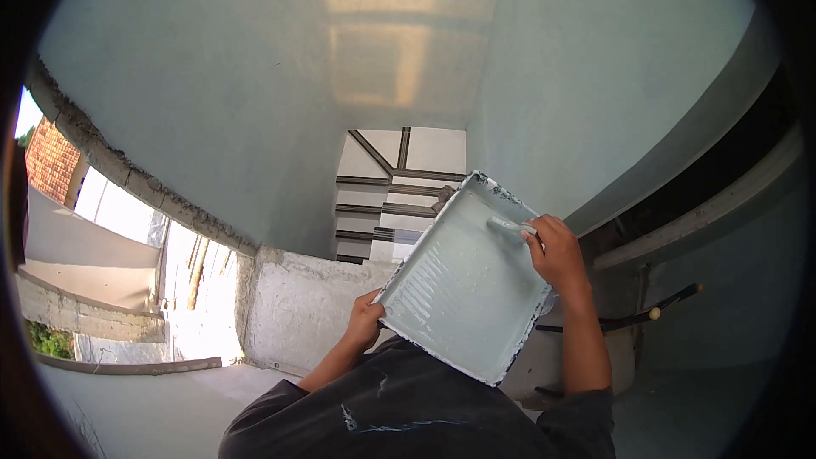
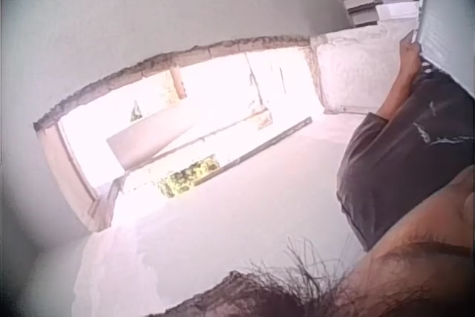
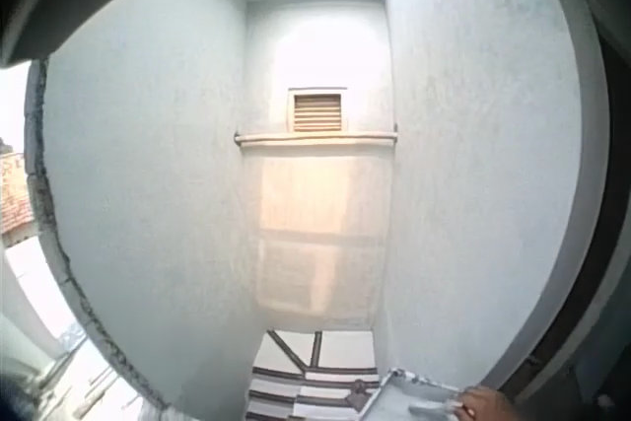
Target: The recorder is thinning white paint by adding water from a plastic bottle into a paint tray and a bucket.
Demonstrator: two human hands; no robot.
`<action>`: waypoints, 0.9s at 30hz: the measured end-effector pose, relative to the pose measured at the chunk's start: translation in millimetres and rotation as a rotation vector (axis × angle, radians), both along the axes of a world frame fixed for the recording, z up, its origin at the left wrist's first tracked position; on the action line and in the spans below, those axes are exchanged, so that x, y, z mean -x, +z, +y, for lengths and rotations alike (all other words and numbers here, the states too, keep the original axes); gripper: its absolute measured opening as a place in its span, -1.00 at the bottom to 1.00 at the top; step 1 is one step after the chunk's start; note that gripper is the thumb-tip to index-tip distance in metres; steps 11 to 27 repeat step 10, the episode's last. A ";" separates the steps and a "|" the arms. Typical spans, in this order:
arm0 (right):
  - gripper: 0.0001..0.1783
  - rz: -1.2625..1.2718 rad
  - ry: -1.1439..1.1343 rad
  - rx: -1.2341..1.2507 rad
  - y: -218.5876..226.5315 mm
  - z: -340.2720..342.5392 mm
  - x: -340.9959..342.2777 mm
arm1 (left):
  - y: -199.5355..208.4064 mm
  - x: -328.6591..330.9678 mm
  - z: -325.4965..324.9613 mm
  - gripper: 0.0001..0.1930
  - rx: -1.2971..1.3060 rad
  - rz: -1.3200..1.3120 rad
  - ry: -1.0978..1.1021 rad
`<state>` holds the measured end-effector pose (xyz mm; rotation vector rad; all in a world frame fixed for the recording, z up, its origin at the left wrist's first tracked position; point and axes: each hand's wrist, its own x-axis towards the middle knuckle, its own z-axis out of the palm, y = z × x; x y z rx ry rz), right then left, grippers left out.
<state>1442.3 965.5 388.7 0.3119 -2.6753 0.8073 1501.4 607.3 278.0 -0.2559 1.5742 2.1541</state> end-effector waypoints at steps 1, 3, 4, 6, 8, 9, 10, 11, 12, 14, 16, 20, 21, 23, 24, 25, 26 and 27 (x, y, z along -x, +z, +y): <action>-0.84 0.004 0.042 0.002 -1.4 -11.6 10.4 | 3.7 -3.0 -7.8 -0.51 -0.009 -0.042 0.042; -0.83 0.018 0.101 -0.004 -3.2 -34.7 28.9 | -1.9 -10.5 -23.2 -0.51 -0.015 -0.022 0.132; -0.83 0.020 0.146 -0.003 -4.0 -46.1 38.8 | -5.4 -14.8 -30.1 -0.51 -0.018 -0.005 0.182; -0.83 0.016 0.214 0.018 -1.6 -72.9 56.6 | 0.5 -22.2 -46.2 -0.51 -0.029 0.002 0.268; -0.83 -0.014 0.282 0.021 -1.2 -98.9 75.0 | -1.3 -29.8 -59.6 -0.51 -0.042 0.015 0.359; -0.83 -0.046 0.304 0.020 -0.5 -111.8 83.6 | -4.8 -33.8 -66.3 -0.51 -0.049 0.012 0.407; -0.83 -0.043 0.346 0.020 0.5 -124.1 92.6 | -7.3 -38.0 -72.0 -0.50 -0.055 0.010 0.454; -0.83 -0.043 0.346 0.020 0.5 -124.1 92.6 | -7.3 -38.0 -72.0 -0.50 -0.055 0.010 0.454; -0.83 -0.043 0.346 0.020 0.5 -124.1 92.6 | -7.3 -38.0 -72.0 -0.50 -0.055 0.010 0.454; -0.83 -0.043 0.346 0.020 0.5 -124.1 92.6 | -7.3 -38.0 -72.0 -0.50 -0.055 0.010 0.454; -0.83 -0.043 0.346 0.020 0.5 -124.1 92.6 | -7.3 -38.0 -72.0 -0.50 -0.055 0.010 0.454; -0.83 -0.043 0.346 0.020 0.5 -124.1 92.6 | -7.3 -38.0 -72.0 -0.50 -0.055 0.010 0.454; -0.83 -0.043 0.346 0.020 0.5 -124.1 92.6 | -7.3 -38.0 -72.0 -0.50 -0.055 0.010 0.454; -0.83 -0.043 0.346 0.020 0.5 -124.1 92.6 | -7.3 -38.0 -72.0 -0.50 -0.055 0.010 0.454; -0.83 -0.043 0.346 0.020 0.5 -124.1 92.6 | -7.3 -38.0 -72.0 -0.50 -0.055 0.010 0.454; -0.83 -0.043 0.346 0.020 0.5 -124.1 92.6 | -7.3 -38.0 -72.0 -0.50 -0.055 0.010 0.454; -0.83 -0.043 0.346 0.020 0.5 -124.1 92.6 | -7.3 -38.0 -72.0 -0.50 -0.055 0.010 0.454; -0.83 -0.043 0.346 0.020 0.5 -124.1 92.6 | -7.3 -38.0 -72.0 -0.50 -0.055 0.010 0.454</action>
